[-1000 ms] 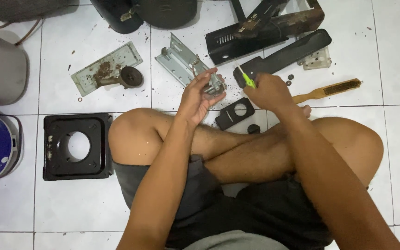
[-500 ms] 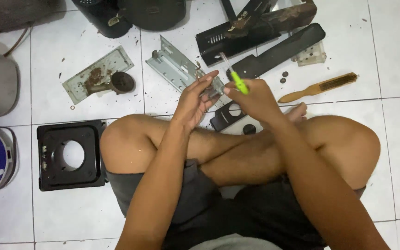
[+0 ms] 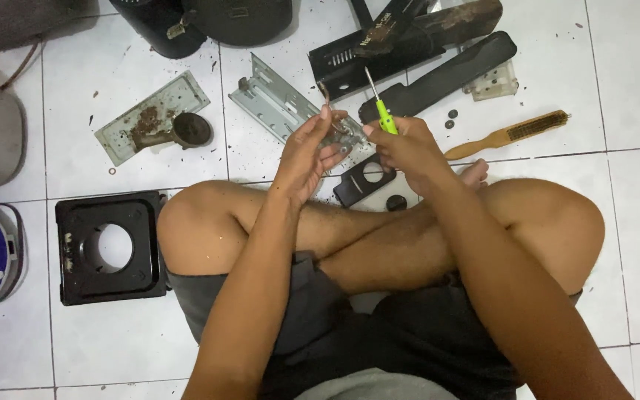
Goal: Disassembling a metal stove valve component using a small screwdriver while sitting on the floor.
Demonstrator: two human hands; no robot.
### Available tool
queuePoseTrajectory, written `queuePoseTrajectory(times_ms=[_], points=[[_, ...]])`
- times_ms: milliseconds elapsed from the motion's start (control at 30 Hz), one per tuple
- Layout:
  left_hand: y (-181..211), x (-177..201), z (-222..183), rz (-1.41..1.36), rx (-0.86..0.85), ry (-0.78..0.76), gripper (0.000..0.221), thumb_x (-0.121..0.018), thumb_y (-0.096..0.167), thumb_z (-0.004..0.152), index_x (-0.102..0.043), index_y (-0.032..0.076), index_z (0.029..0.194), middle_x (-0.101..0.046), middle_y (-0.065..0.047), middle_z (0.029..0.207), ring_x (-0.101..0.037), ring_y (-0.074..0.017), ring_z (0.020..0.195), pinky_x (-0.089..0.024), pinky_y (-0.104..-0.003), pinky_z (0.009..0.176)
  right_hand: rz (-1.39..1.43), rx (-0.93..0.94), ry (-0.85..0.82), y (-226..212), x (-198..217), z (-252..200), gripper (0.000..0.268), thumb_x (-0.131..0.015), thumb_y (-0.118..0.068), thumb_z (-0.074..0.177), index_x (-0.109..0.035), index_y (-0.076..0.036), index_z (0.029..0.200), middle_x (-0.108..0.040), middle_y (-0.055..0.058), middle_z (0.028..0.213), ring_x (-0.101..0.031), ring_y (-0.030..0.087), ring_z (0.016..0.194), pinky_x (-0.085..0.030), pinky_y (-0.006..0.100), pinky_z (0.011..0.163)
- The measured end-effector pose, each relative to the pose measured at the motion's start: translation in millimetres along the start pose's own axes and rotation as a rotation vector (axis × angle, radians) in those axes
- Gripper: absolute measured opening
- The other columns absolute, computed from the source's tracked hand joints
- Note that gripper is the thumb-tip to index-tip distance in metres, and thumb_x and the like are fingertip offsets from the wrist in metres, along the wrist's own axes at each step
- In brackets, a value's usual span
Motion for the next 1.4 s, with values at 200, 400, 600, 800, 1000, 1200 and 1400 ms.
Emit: queuePoseTrajectory(times_ms=[200, 400, 600, 800, 1000, 1200, 1400], points=[[1.2, 0.4, -2.2, -0.015, -0.042, 0.043, 0.049, -0.063, 0.042, 0.076, -0.058, 0.004, 0.106, -0.056, -0.019, 0.107, -0.064, -0.0253, 0.087, -0.053, -0.034, 0.079, 0.005, -0.048, -0.002, 2.8, -2.1, 1.2, 0.016, -0.055, -0.019, 0.085, -0.055, -0.005, 0.077, -0.037, -0.003, 0.052, -0.038, 0.007, 0.039, -0.04, 0.023, 0.044], [2.8, 2.2, -2.0, -0.015, -0.053, 0.085, 0.047, -0.063, 0.04, 0.076, -0.057, 0.001, 0.101, -0.057, -0.018, 0.099, -0.065, -0.0255, 0.082, -0.055, -0.034, 0.076, 0.023, -0.057, -0.027, 1.0, -5.8, 1.0, 0.025, -0.059, -0.027, 0.084, -0.054, -0.005, 0.074, -0.036, -0.001, 0.052, -0.038, 0.008, 0.04, -0.04, 0.024, 0.044], [1.8, 2.7, -0.1, -0.021, -0.073, 0.06, 0.047, -0.065, 0.039, 0.075, -0.056, -0.001, 0.099, -0.056, -0.021, 0.098, -0.064, -0.03, 0.083, -0.054, -0.038, 0.076, 0.017, -0.036, -0.042, 0.3, -4.9, 0.6, 0.026, -0.056, -0.029, 0.086, -0.053, -0.004, 0.077, -0.036, -0.002, 0.055, -0.04, 0.007, 0.042, -0.041, 0.023, 0.046], [1.5, -0.4, -1.7, -0.003, -0.077, 0.0, 0.041, -0.072, 0.029, 0.073, -0.056, 0.003, 0.099, -0.052, -0.017, 0.096, -0.063, -0.036, 0.084, -0.055, -0.042, 0.076, 0.009, -0.029, 0.009, -3.4, -2.0, -1.9, 0.034, -0.053, -0.035, 0.089, -0.054, -0.004, 0.076, -0.033, -0.003, 0.053, -0.038, 0.006, 0.04, -0.04, 0.022, 0.043], [2.7, -4.1, -7.2, 0.066, -0.065, -0.017, 0.035, -0.067, 0.032, 0.075, -0.056, 0.005, 0.096, -0.049, -0.012, 0.086, -0.066, -0.0324, 0.072, -0.057, -0.039, 0.069, -0.012, -0.024, 0.012, 1.9, -2.5, 0.4, 0.038, -0.055, -0.04, 0.088, -0.056, -0.005, 0.073, -0.033, -0.001, 0.051, -0.038, 0.009, 0.04, -0.038, 0.023, 0.041], [3.7, -7.0, -8.6, 0.068, -0.036, -0.014, 0.035, -0.067, 0.033, 0.075, -0.058, 0.002, 0.089, -0.057, -0.016, 0.082, -0.066, -0.0317, 0.076, -0.056, -0.037, 0.069, -0.013, -0.032, 0.028, 2.3, -3.7, 1.3, 0.039, -0.055, -0.037, 0.087, -0.058, 0.0, 0.074, -0.04, 0.002, 0.052, -0.039, 0.008, 0.04, -0.037, 0.023, 0.038], [-8.3, -0.6, 0.8, 0.015, 0.047, -0.029, 0.041, -0.068, 0.035, 0.073, -0.059, -0.001, 0.09, -0.062, -0.021, 0.084, -0.066, -0.0283, 0.077, -0.054, -0.036, 0.073, -0.003, -0.005, 0.026, -4.5, -4.9, -2.4, 0.038, -0.056, -0.036, 0.087, -0.055, -0.002, 0.071, -0.034, -0.002, 0.051, -0.036, 0.006, 0.04, -0.035, 0.02, 0.038]])
Point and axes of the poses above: each hand's wrist, its own z-axis towards the middle knuckle, its own x-axis out of the back of the hand, y = z × x, the point moved 3 cm from there along z, towards the middle knuckle
